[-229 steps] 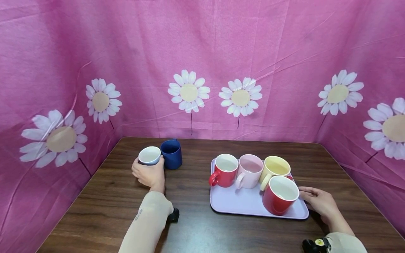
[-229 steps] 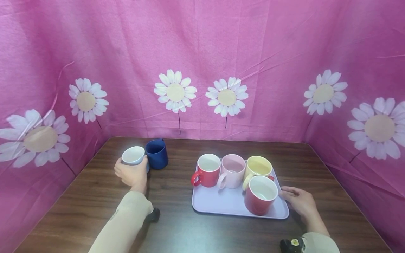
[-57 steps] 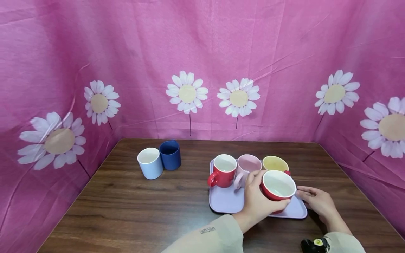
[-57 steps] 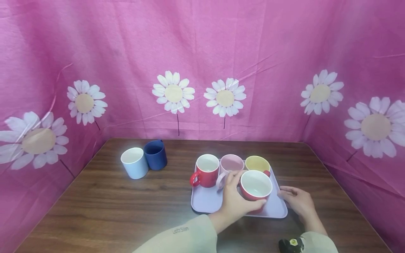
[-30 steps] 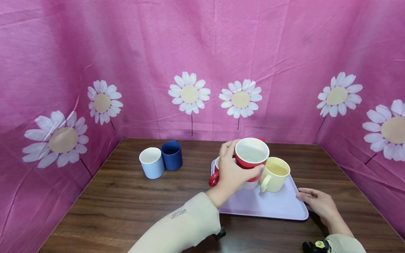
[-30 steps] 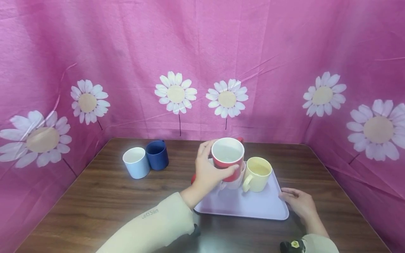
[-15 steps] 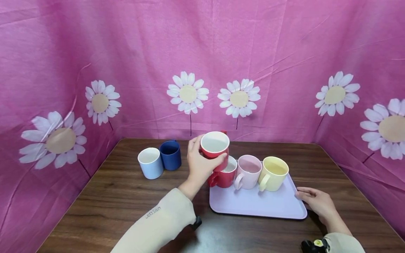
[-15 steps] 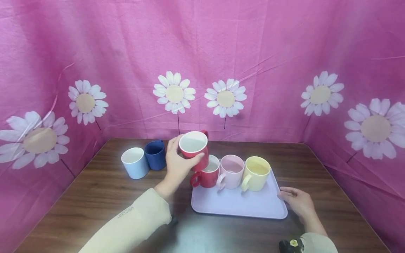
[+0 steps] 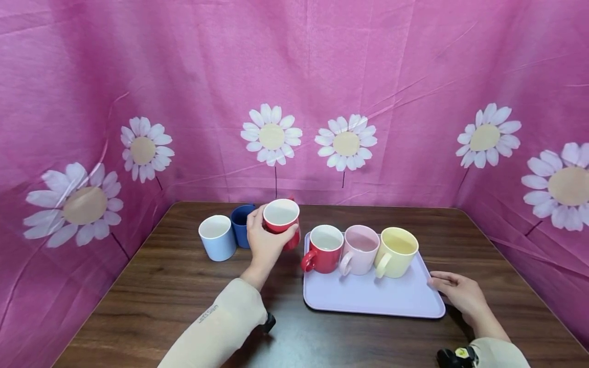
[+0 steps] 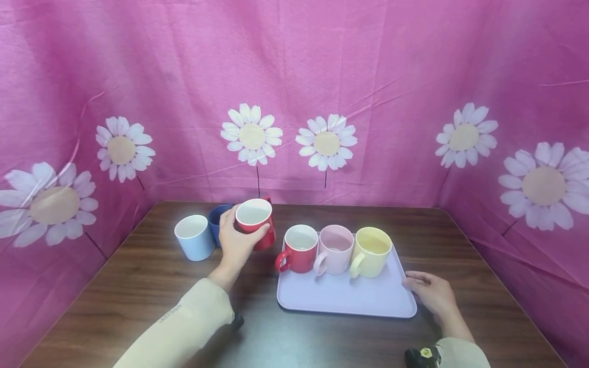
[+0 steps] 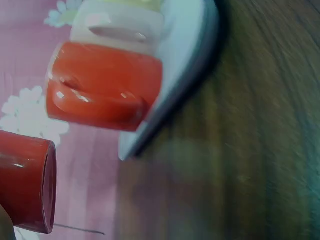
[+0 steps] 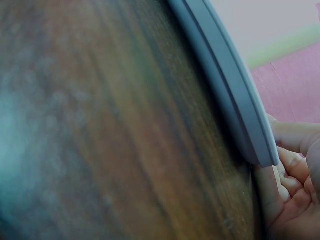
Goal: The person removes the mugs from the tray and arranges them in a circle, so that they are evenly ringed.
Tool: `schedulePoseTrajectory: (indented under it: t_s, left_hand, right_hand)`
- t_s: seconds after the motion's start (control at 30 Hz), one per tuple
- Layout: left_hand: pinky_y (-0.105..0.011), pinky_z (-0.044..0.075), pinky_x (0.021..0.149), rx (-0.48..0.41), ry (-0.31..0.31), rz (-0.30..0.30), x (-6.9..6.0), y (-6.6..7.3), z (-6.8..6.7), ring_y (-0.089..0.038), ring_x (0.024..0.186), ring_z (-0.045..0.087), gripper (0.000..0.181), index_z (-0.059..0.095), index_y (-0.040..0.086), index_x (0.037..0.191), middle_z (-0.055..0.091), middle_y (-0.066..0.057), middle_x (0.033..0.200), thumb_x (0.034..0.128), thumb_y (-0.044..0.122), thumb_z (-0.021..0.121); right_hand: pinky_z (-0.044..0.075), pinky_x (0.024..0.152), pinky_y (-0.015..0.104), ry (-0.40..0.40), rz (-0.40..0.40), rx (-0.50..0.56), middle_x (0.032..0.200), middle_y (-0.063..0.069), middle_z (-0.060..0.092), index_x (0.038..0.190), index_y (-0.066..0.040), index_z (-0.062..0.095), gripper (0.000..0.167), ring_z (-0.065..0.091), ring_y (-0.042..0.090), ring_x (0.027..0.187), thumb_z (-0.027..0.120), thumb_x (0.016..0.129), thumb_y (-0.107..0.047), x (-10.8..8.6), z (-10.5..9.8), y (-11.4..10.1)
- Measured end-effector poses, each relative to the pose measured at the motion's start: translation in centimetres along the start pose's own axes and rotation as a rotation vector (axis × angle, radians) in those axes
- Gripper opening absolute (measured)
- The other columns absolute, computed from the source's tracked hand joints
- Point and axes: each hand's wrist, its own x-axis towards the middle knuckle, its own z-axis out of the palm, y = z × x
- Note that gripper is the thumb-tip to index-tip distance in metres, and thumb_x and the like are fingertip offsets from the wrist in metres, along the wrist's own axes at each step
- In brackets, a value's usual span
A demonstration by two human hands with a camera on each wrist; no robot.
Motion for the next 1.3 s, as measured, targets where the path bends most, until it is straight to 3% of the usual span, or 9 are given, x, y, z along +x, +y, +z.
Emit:
schedulePoseTrajectory:
  t_s: [0.13,0.43,0.67,1.0,1.3]
  left_hand:
    - [-0.045,0.049,0.086,0.062,0.002,-0.063,-0.3,-1.3,-0.2,-0.025,0.114,0.045,0.07,0.059,0.01,0.121,0.049,-0.01,0.12,0.0612,0.029,0.089]
    - [-0.048,0.043,0.091,0.14,0.068,-0.094,-1.6,-3.3,0.7,-0.031,0.114,0.043,0.073,0.059,0.006,0.119,0.049,-0.015,0.118,0.0585,0.03,0.091]
    - [-0.048,0.044,0.091,0.183,0.128,-0.176,-2.3,-3.7,1.9,-0.031,0.115,0.04,0.071,0.058,0.008,0.119,0.048,-0.013,0.119,0.0602,0.032,0.089]
    - [-0.05,0.041,0.093,0.138,0.249,-0.255,-2.8,-3.8,3.1,-0.032,0.117,0.038,0.074,0.058,0.005,0.121,0.048,-0.016,0.12,0.0585,0.027,0.091]
    - [-0.05,0.04,0.093,0.154,0.363,-0.272,-2.8,-4.3,4.3,-0.033,0.118,0.037,0.082,0.054,0.005,0.124,0.046,-0.015,0.123,0.0554,0.028,0.092]
  right_hand:
    - [0.055,0.07,0.03,0.0,-0.004,0.007,0.104,0.021,0.067,0.125,0.017,0.049,0.062,0.06,0.0,0.077,0.068,0.088,-0.029,0.0,0.0,0.0]
    - [0.055,0.071,0.031,0.004,0.004,-0.02,0.106,0.021,0.067,0.126,0.016,0.05,0.063,0.059,0.0,0.078,0.068,0.088,-0.031,-0.1,-0.1,-0.1]
    - [0.055,0.071,0.03,-0.002,-0.002,-0.011,0.105,0.02,0.067,0.125,0.016,0.05,0.062,0.059,-0.001,0.077,0.068,0.089,-0.031,0.0,-0.1,-0.1]
    - [0.055,0.07,0.029,0.001,-0.012,-0.005,0.105,0.019,0.067,0.125,0.016,0.05,0.062,0.06,-0.001,0.077,0.068,0.089,-0.03,0.0,0.0,0.2]
    - [0.055,0.071,0.029,0.004,-0.012,-0.021,0.106,0.022,0.066,0.125,0.016,0.05,0.063,0.059,-0.001,0.078,0.068,0.089,-0.032,0.1,0.0,0.3]
